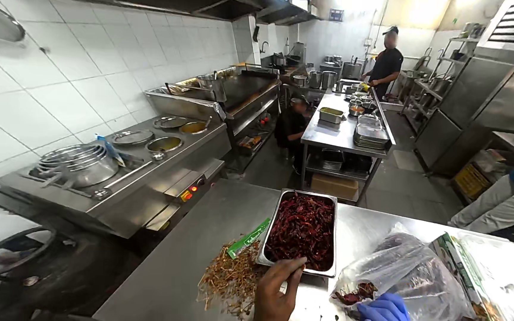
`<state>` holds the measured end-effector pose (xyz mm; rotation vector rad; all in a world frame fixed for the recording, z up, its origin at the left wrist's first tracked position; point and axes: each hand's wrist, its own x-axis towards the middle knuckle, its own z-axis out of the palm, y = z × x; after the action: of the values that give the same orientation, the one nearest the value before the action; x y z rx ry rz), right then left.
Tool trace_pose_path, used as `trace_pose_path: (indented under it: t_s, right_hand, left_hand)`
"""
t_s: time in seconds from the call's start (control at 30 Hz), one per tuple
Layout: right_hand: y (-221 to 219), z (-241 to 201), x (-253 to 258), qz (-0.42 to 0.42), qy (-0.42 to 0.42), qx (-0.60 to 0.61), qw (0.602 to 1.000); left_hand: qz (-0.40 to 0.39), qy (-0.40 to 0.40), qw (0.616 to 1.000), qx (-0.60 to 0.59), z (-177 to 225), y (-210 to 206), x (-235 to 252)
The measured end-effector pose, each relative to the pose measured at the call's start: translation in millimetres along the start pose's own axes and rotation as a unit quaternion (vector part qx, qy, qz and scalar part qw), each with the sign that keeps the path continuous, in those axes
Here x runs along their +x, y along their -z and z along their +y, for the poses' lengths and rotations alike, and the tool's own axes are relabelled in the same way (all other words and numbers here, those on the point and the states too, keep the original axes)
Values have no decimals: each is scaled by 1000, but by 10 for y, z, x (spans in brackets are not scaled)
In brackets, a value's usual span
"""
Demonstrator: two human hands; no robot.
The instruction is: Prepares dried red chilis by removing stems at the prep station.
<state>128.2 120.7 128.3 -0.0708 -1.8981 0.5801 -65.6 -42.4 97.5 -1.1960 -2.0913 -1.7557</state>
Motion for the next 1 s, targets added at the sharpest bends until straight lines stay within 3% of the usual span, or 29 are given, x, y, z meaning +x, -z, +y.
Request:
trace_pose_path:
  t_s: [0.13, 0.3, 0.43, 0.53, 0.6, 0.67, 0.7, 0.77, 0.87, 0.9, 0.93, 0.97, 1.0]
  right_hand:
    - [-40, -8, -233, -37, -40, 14, 998]
    - [-174, 71, -298, -85, -53, 35, 994]
    - [-135, 12, -218, -76, -67, 26, 995]
    - [-280, 48, -404, -75, -116, 39, 990]
    - [-585, 264, -787, -165, -136, 48, 976]
    - [-815, 341, -1032, -313, -198, 13, 929]
    - [-841, 316, -1045, -338, -227, 4, 914]
    - [-783, 281, -979, -317, -258, -11, 912]
    - [-618, 510, -1208, -276, -200, -134, 931]
    - [-511, 547, -1137, -298, -206, -190, 913]
    - [-348, 473, -890, -375, -256, -233, 860]
    - [-183, 341, -459, -510, -358, -240, 744]
    - [-115, 364, -255, -586, -423, -246, 645]
  left_hand:
    - [15, -94, 990, 108, 79, -198, 310]
    - [-76, -30, 941, 329, -406, -355, 232]
    - [-23, 3, 967, 255, -469, -177, -180]
    - [-33, 58, 983, 174, -489, -157, -524]
    - [-43, 107, 984, 136, -435, -178, -688]
    - [-62, 146, 981, 116, -332, -154, -825]
    - [-74, 158, 977, 120, -288, -126, -876]
    - [-89, 173, 970, 144, -281, -73, -951]
    - [-107, 211, 958, 162, -362, 6, -1196]
    - [-112, 219, 956, 158, -385, 9, -1249]
    - [-120, 225, 955, 154, -400, 9, -1291]
    - [-129, 226, 954, 148, -410, 8, -1327]
    - [-135, 225, 954, 143, -415, 9, -1360]
